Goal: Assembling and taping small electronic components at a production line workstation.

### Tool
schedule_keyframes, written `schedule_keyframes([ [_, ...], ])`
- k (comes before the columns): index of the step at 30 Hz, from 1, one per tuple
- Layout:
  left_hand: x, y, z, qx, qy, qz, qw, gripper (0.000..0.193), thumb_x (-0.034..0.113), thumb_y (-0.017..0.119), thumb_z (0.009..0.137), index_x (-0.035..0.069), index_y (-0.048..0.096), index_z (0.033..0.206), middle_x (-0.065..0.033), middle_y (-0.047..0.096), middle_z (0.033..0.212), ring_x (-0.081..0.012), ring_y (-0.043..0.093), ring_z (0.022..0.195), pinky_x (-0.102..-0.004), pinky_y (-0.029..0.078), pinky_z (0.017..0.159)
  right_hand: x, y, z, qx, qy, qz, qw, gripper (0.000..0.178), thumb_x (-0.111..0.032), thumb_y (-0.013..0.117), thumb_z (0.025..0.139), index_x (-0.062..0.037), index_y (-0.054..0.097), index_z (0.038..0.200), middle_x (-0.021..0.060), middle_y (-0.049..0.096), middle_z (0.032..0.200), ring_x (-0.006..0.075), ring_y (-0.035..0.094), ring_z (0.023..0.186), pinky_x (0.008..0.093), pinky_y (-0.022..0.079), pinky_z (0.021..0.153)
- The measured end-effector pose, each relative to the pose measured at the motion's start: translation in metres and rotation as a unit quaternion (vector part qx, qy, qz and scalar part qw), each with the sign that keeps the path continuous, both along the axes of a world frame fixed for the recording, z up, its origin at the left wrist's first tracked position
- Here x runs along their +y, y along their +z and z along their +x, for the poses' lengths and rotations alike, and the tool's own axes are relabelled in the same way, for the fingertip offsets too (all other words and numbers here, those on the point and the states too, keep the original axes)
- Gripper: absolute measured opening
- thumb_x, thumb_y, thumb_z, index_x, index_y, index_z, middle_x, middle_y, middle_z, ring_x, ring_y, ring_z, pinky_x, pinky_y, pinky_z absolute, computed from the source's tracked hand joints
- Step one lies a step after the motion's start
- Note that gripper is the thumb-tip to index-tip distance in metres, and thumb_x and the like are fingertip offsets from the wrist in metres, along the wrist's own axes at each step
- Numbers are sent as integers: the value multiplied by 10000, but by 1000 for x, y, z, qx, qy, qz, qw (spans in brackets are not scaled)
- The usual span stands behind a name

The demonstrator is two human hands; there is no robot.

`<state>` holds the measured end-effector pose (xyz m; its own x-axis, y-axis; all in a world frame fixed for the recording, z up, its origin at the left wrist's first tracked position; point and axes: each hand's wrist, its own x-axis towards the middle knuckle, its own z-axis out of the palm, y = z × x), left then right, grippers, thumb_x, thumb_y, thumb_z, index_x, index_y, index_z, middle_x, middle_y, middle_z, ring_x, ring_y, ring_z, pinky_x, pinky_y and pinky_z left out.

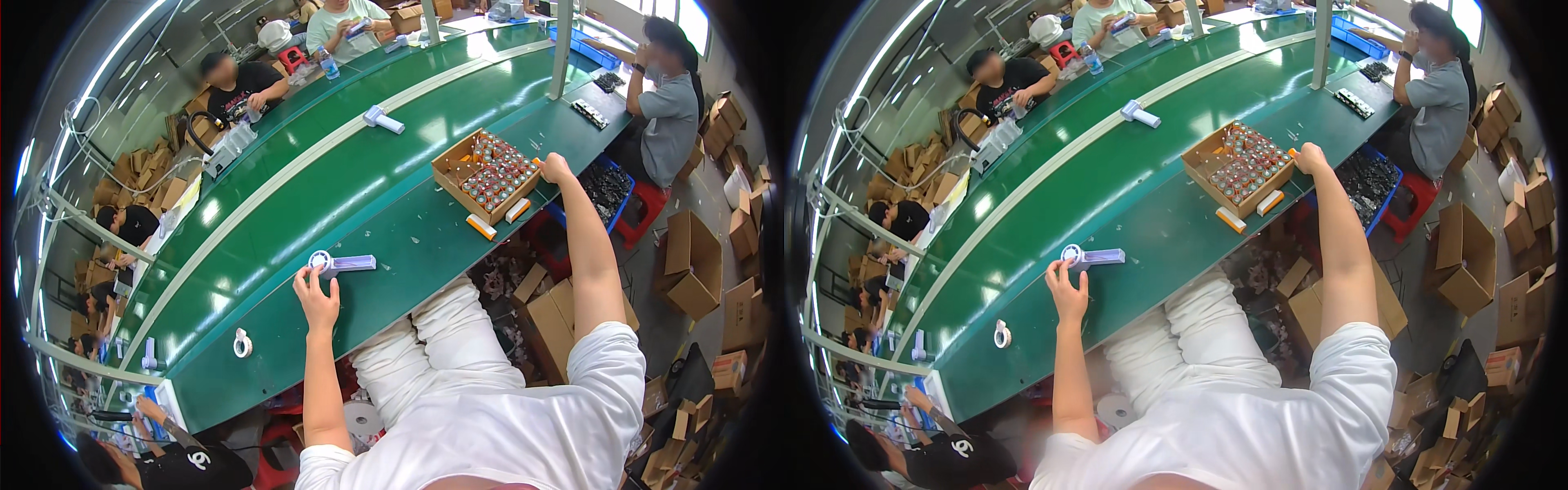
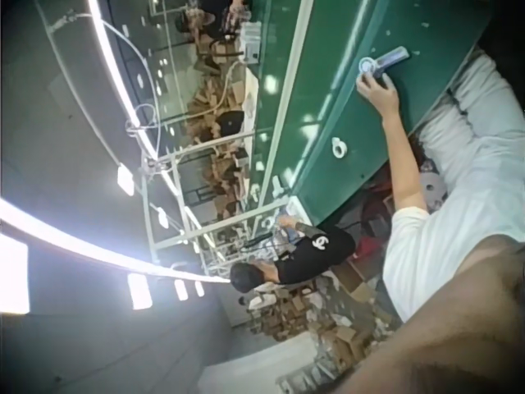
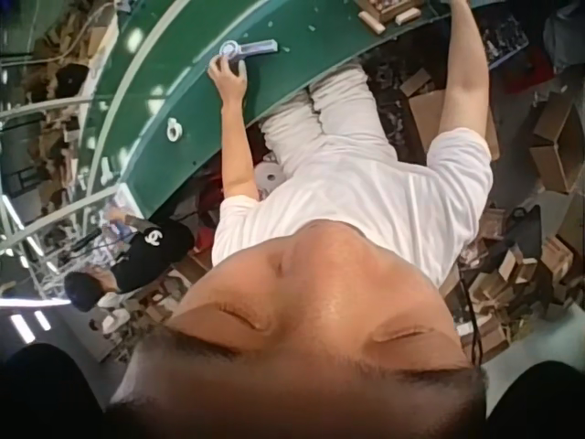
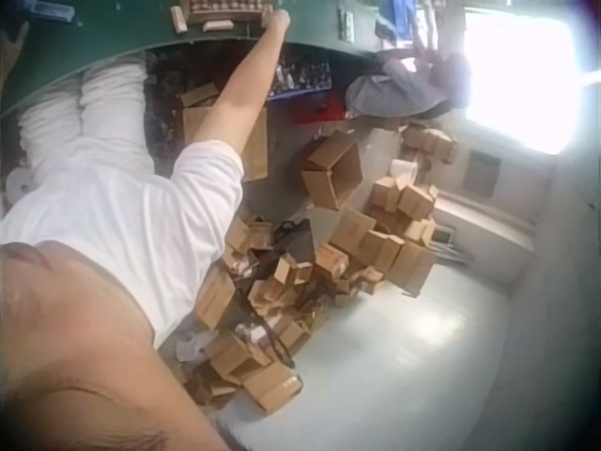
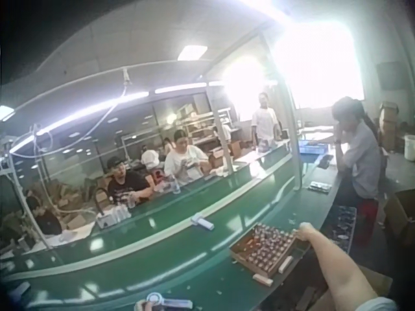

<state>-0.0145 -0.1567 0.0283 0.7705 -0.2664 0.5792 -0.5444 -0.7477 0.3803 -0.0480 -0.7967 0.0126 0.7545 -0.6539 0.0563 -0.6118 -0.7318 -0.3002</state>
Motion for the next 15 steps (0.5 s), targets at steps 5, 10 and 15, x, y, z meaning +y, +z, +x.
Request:
schedule_keyframes([
  [5, -7, 6, 10, -38, -8, 71, 997, 381, 190, 726, 761, 140, 619, 1123, -121, 449, 1302, -363, 357, 1262, -510, 309, 1018, -14, -9, -3, -30, 12, -41, 999, 380, -301, 650, 864, 75, 654, 807, 245, 666, 836, 371, 664, 787, 449, 518, 680],
  [10, -13, 9, 19, -55, -59, 179, 981, 287, 260, 765, 723, 141, 696, 975, -92, 459, 1344, -343, 354, 1281, -515, 270, 1028, -39, -8, -20, -232, -78, 472, 847, 285, -266, 532, 971, -5, 642, 1005, 48, 630, 842, 161, 579, 720, 342, 487, 639],
  [15, -23, 7, 32, -41, -70, 222, 972, 260, 258, 766, 720, 115, 680, 919, -15, 552, 1209, -324, 391, 1229, -512, 272, 982, -21, 27, -42, -425, 77, 631, 645, 288, -263, 508, 988, -32, 592, 1137, 36, 624, 979, 152, 566, 829, 317, 451, 721],
])
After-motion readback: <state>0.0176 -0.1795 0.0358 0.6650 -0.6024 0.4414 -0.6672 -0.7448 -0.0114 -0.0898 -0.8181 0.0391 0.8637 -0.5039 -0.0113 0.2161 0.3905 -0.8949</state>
